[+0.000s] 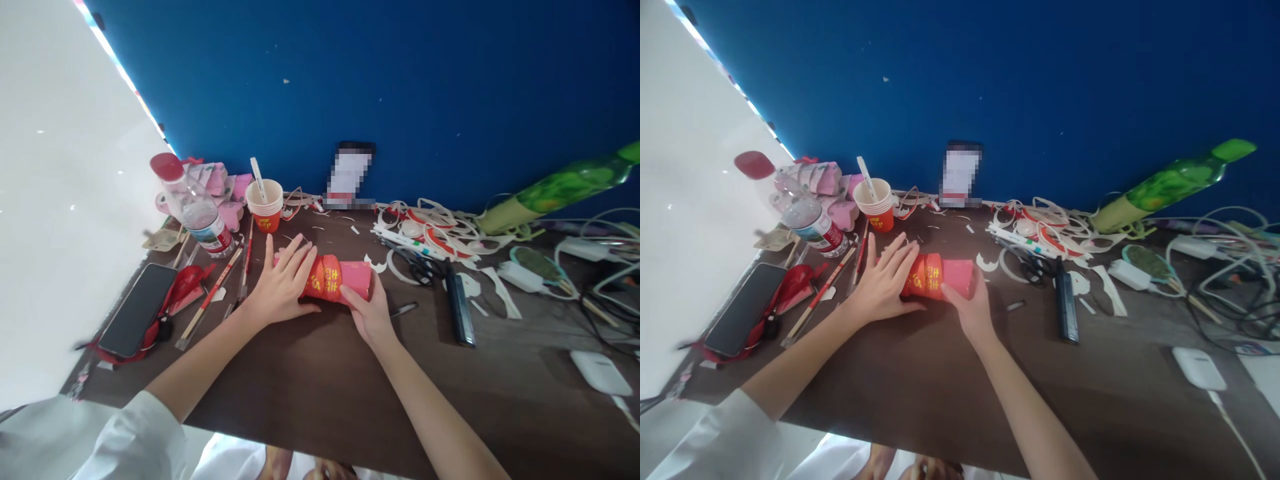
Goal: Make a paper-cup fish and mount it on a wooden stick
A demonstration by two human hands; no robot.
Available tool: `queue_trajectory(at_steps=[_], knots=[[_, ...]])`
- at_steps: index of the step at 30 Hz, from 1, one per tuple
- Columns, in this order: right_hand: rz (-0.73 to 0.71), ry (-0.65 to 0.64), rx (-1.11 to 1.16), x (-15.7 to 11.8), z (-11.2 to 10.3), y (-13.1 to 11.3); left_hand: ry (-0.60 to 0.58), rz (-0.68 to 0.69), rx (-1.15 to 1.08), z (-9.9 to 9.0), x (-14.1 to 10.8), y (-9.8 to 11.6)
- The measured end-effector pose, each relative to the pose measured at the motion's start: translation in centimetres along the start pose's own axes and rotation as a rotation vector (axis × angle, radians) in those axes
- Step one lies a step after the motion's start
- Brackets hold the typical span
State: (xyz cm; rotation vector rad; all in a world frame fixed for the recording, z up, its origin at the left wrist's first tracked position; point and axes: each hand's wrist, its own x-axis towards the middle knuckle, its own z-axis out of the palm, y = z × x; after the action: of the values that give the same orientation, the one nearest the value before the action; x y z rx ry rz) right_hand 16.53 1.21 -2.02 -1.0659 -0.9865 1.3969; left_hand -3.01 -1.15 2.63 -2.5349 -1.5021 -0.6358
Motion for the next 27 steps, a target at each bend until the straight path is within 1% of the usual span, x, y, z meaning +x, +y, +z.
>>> queue_trajectory(at_steps=[6, 9, 12, 16, 22, 27], knots=[[-0.139, -0.032, -0.181, 0.2, -0.9, 1.2, -0.065, -0.032, 0.048, 0.1, 0.2, 0.2], [-0.169, -0.036, -0.215, 0.2, -1.0, 1.4, -0.103, -0.034, 0.061, -0.1, 0.3, 0.2], [-0.173, -0.038, -0.213, 0.2, -0.9, 1.4, -0.109, -0.061, 0.047, -0.2, 0.6, 0.4], [-0.168, -0.035, -0.194, 0.2, -1.0, 1.5, -0.087, -0.082, 0.023, -0.2, 0.6, 0.7], [-0.142, -0.073, -0.164, 0.0, -1.1, 1.7, -0.018, -0.045, 0.023, 0.0, 0.3, 0.8], [-0.122, -0.075, -0.131, -0.2, -0.9, 1.7, -0.02, -0.031, 0.043, 0.0, 0.1, 0.8]])
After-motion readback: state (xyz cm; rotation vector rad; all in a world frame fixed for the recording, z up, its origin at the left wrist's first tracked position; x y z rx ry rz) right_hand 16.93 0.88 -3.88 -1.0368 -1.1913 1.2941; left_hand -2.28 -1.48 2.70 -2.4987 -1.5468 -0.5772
